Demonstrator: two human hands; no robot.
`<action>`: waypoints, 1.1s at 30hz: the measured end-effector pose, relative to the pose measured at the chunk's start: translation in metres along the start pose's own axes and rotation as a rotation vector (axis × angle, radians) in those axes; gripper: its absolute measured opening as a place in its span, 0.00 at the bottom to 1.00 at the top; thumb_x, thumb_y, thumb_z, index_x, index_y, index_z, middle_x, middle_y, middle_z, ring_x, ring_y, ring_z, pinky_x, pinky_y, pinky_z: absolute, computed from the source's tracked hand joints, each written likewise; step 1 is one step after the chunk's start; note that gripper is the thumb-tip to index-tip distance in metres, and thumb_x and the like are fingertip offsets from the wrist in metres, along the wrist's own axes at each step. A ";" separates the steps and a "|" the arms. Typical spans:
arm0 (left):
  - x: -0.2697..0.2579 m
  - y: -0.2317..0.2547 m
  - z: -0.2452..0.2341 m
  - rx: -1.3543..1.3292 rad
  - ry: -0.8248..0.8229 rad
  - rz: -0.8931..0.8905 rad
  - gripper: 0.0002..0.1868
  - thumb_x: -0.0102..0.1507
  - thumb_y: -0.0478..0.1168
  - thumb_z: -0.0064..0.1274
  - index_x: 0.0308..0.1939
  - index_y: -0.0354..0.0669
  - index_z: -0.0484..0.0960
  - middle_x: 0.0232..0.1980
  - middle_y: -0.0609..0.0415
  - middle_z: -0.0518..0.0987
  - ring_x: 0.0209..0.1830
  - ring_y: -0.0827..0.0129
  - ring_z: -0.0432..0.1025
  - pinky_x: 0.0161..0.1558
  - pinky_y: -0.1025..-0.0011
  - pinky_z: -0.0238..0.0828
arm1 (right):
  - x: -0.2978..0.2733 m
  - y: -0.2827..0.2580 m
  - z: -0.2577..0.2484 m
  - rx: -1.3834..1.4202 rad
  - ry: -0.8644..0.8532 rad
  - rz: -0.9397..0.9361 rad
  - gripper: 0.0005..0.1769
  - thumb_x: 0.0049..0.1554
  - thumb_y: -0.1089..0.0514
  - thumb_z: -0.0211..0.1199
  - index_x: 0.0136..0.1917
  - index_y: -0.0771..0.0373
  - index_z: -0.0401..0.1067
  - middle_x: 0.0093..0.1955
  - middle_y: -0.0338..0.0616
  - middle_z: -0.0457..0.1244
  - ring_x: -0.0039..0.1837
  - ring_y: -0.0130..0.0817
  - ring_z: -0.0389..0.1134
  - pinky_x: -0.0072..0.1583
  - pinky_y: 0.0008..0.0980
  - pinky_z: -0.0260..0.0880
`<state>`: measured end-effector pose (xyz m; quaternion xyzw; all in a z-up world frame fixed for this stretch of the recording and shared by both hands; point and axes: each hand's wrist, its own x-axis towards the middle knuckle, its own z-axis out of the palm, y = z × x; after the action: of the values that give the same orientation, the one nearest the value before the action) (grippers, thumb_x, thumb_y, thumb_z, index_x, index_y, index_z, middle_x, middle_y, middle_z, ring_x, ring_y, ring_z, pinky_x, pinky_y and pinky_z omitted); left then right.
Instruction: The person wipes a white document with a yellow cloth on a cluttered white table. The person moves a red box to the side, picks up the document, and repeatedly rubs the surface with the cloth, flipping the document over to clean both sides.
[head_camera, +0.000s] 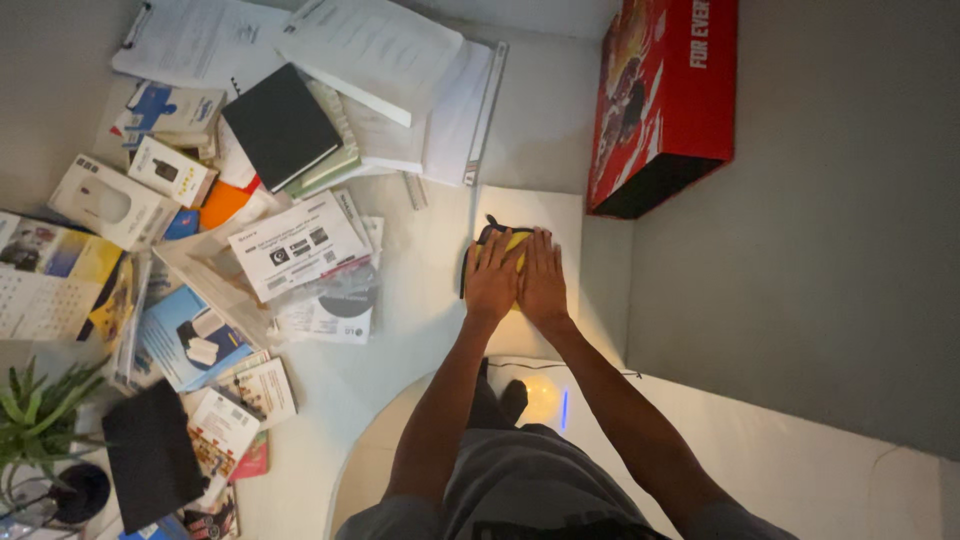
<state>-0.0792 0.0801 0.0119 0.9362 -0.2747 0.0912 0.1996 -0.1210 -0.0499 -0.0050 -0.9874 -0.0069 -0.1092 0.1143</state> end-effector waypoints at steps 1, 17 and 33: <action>0.005 -0.003 0.001 -0.002 -0.002 0.004 0.31 0.66 0.51 0.50 0.75 0.63 0.67 0.79 0.56 0.62 0.81 0.59 0.52 0.78 0.46 0.37 | 0.005 0.001 0.001 -0.035 -0.007 0.002 0.39 0.62 0.55 0.47 0.79 0.80 0.47 0.84 0.67 0.41 0.86 0.58 0.36 0.81 0.56 0.35; 0.085 -0.034 0.015 0.001 -0.066 0.013 0.32 0.67 0.49 0.47 0.77 0.61 0.64 0.81 0.55 0.60 0.83 0.60 0.49 0.80 0.51 0.37 | 0.084 0.025 0.022 -0.057 -0.031 0.040 0.38 0.63 0.53 0.47 0.80 0.78 0.47 0.84 0.66 0.41 0.86 0.57 0.36 0.81 0.59 0.34; 0.107 -0.014 0.039 0.038 -0.121 -0.008 0.32 0.68 0.51 0.43 0.78 0.60 0.63 0.82 0.55 0.56 0.85 0.58 0.44 0.79 0.46 0.28 | 0.091 0.046 0.005 0.047 -0.022 0.129 0.38 0.61 0.51 0.50 0.79 0.72 0.52 0.82 0.62 0.46 0.85 0.56 0.40 0.80 0.61 0.34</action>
<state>0.0204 0.0230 0.0019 0.9446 -0.2807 0.0389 0.1653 -0.0291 -0.0945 -0.0007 -0.9840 0.0532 -0.0907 0.1442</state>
